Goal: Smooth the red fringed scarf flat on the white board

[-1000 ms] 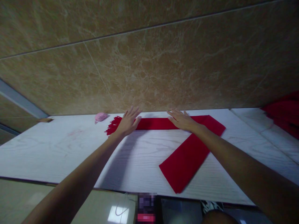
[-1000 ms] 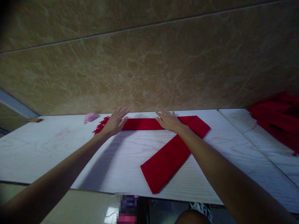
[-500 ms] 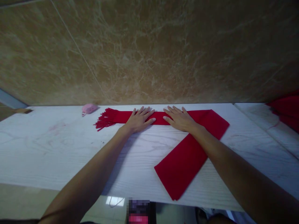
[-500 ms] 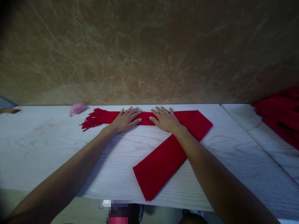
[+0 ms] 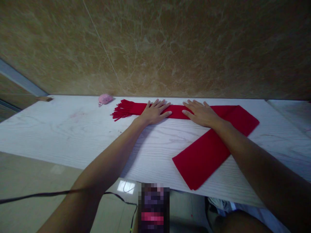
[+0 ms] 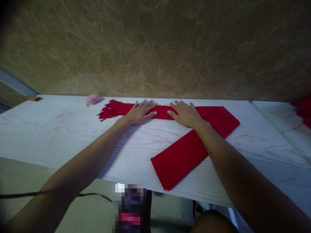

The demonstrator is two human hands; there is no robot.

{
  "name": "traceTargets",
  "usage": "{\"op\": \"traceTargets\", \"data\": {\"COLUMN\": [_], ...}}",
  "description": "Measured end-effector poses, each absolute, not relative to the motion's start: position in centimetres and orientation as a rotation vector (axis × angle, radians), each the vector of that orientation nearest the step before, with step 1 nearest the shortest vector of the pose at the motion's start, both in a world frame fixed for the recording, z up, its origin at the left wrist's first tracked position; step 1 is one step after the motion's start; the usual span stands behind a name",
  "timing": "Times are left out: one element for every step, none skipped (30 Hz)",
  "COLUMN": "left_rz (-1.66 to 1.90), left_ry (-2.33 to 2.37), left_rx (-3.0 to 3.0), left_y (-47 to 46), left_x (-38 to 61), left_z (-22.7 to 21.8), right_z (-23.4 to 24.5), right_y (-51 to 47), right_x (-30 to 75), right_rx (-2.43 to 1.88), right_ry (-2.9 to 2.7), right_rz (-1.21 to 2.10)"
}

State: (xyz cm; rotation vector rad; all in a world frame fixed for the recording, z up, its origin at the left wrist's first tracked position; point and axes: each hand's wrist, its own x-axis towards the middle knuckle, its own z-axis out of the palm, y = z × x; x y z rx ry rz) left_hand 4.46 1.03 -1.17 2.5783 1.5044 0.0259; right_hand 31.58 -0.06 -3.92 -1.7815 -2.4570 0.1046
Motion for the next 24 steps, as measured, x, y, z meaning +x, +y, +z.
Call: {"op": "traceTargets", "data": {"left_rz": [0.027,0.029,0.032,0.036,0.043,0.053,0.066,0.078,0.086,0.09,0.09,0.084,0.077,0.07,0.069,0.074,0.081,0.092,0.102,0.108,0.108,0.105,0.097,0.086], "left_ry": [1.501,1.499,1.495,1.49,1.483,1.475,1.468,1.461,1.457,1.457,1.46,1.466,1.474,1.48,1.481,1.476,1.467,1.457,1.45,1.448,1.449,1.453,1.46,1.469], "left_rx": [2.582,2.586,2.588,2.588,2.588,2.587,2.585,2.583,2.58,2.577,2.572,2.567,2.561,2.558,2.558,2.56,2.564,2.568,2.572,2.573,2.572,2.57,2.566,2.561], "left_y": [1.1,1.2,1.3,1.3,1.4,1.5,1.5,1.5,1.5,1.5,1.5,1.5,1.4,1.4,1.4,1.5,1.5,1.5,1.6,1.6,1.6,1.6,1.5,1.4], "left_x": [4.4,4.4,4.3,4.3,4.3,4.2,4.2,4.2,4.2,4.3,4.3,4.3,4.3,4.3,4.3,4.3,4.3,4.2,4.2,4.2,4.2,4.2,4.3,4.3], "left_z": [-1.3,-1.4,-1.5,-1.6,-1.7,-1.8,-1.8,-1.9,-1.9,-1.8,-1.8,-1.8,-1.8,-1.8,-1.8,-1.8,-1.9,-2.0,-2.0,-2.1,-2.0,-2.0,-1.9,-1.8], "right_z": [-4.0,-4.1,-4.2,-4.3,-4.4,-4.5,-4.6,-4.6,-4.7,-4.8,-4.8,-4.9,-4.9,-5.0,-5.0,-5.1,-5.1,-5.2,-5.2,-5.2,-5.2,-5.1,-5.0,-4.9], "right_y": [0.0,0.1,0.1,0.2,0.3,0.3,0.4,0.5,0.5,0.6,0.7,0.7,0.8,0.8,0.9,0.9,0.9,0.9,0.9,0.9,0.9,0.9,0.8,0.8], "right_x": [31.7,31.7,31.8,31.9,32.0,32.1,32.1,32.2,32.2,32.3,32.3,32.4,32.4,32.5,32.6,32.6,32.7,32.7,32.7,32.7,32.7,32.6,32.5,32.4], "right_rx": [-1.768,-1.757,-1.749,-1.745,-1.742,-1.737,-1.729,-1.719,-1.713,-1.715,-1.722,-1.729,-1.731,-1.726,-1.717,-1.707,-1.701,-1.701,-1.705,-1.71,-1.713,-1.715,-1.716,-1.719], "right_ry": [-2.456,-2.455,-2.454,-2.455,-2.459,-2.462,-2.462,-2.46,-2.457,-2.457,-2.458,-2.46,-2.463,-2.464,-2.464,-2.462,-2.46,-2.459,-2.459,-2.46,-2.461,-2.463,-2.465,-2.467], "right_rz": [0.103,0.099,0.093,0.088,0.083,0.077,0.069,0.059,0.053,0.053,0.059,0.067,0.076,0.081,0.08,0.075,0.067,0.059,0.05,0.042,0.037,0.033,0.033,0.037]}}
